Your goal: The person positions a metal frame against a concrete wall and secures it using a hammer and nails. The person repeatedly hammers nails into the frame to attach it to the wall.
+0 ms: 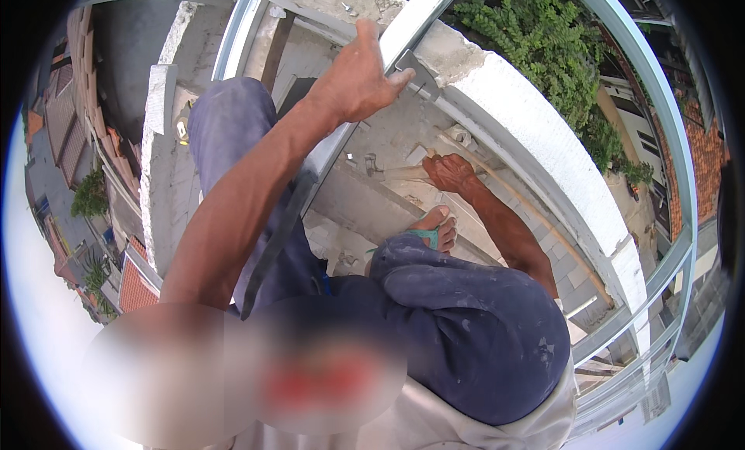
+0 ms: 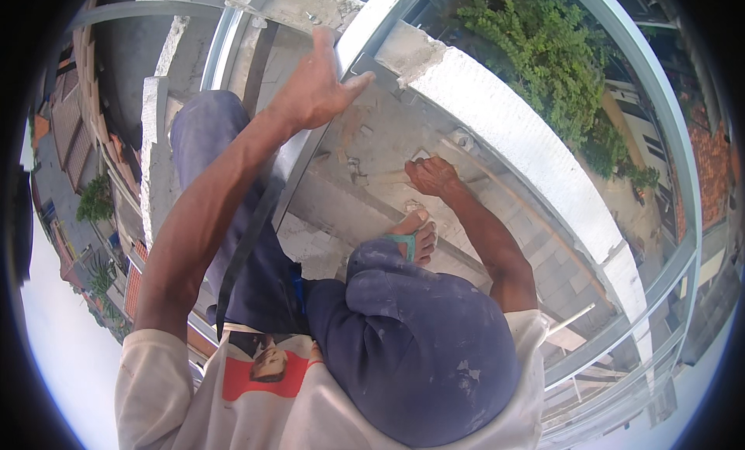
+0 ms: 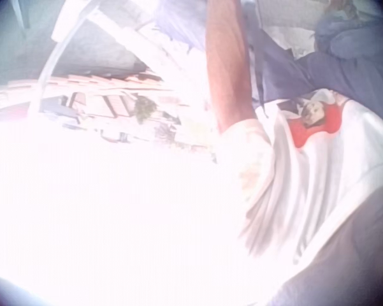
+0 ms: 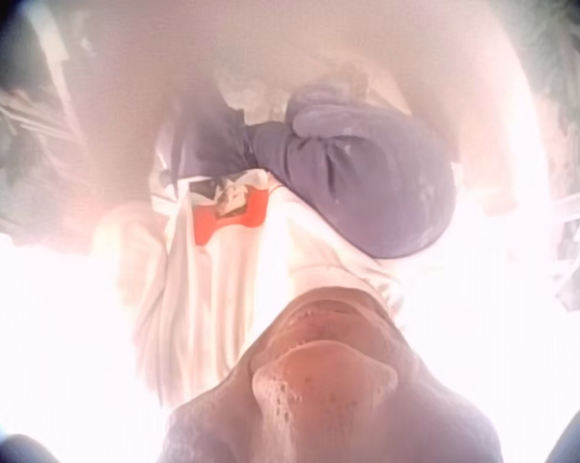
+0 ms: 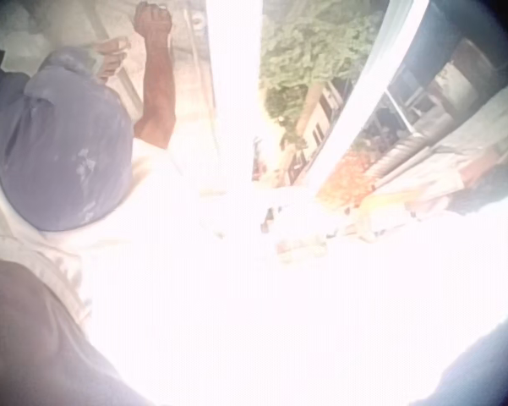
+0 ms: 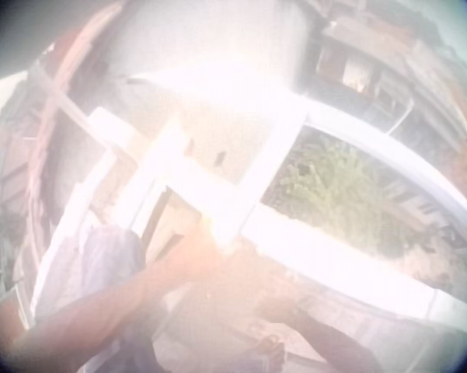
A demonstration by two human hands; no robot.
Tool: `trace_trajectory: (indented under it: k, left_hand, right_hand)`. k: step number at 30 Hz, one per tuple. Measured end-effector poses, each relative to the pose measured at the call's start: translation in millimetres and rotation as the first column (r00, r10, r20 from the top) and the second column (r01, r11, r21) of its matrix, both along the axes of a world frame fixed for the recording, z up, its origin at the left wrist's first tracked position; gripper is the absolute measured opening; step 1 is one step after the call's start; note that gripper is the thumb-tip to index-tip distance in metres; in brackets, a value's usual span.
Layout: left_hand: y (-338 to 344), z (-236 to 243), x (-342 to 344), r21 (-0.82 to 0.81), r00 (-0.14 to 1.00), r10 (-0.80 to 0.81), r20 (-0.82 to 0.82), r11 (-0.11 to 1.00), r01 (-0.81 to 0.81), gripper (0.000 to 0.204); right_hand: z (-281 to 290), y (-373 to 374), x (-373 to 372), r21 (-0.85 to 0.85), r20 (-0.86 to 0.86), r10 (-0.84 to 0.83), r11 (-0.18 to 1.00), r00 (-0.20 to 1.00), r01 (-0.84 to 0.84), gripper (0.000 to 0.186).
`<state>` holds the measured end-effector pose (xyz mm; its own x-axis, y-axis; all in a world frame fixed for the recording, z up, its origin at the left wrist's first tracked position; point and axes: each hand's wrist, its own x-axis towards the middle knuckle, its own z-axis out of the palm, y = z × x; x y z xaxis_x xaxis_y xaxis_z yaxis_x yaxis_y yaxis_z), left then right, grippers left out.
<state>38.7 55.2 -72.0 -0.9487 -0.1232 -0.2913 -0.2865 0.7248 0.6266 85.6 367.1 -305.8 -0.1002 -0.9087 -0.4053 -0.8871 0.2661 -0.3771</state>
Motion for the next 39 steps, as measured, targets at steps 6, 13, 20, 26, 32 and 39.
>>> trace_trajectory:
  k: [6,13,20,26,32,39]
  left_hand:
    - [-0.2,-0.3,5.6,-0.036,1.0,0.022,-0.021,0.999,-0.023,0.071]
    - [6.7,-7.9,-4.4,-0.014,0.997,0.002,-0.072,1.0,-0.003,0.071]
    - [-0.2,-4.8,3.4,-0.042,0.999,0.005,-0.046,0.999,-0.007,0.07]
    - [5.1,0.6,-7.6,-0.018,1.0,-0.011,0.001,1.0,0.011,0.068]
    - [0.3,-4.2,6.7,-0.024,0.999,0.014,-0.039,1.0,-0.015,0.072]
    - [2.9,-6.5,-1.5,-0.023,0.998,0.003,-0.059,1.0,-0.004,0.073]
  right_hand:
    - [9.2,-13.4,23.8,0.205,0.059,-0.553,0.822,0.831,0.532,0.041]
    - [-21.0,4.5,40.1,-0.006,0.081,0.058,0.998,0.995,-0.058,0.039]
    - [5.8,-10.4,12.6,0.13,-0.002,-0.548,0.829,0.837,0.544,0.045]
    - [-11.8,-0.6,54.1,0.121,0.155,-0.059,0.992,0.986,0.04,0.043]
    - [10.3,-7.2,-10.9,0.175,-0.034,-0.558,0.813,0.829,0.555,0.044]
    - [-12.4,-4.6,65.9,0.112,0.193,-0.099,0.991,0.976,0.079,0.032]
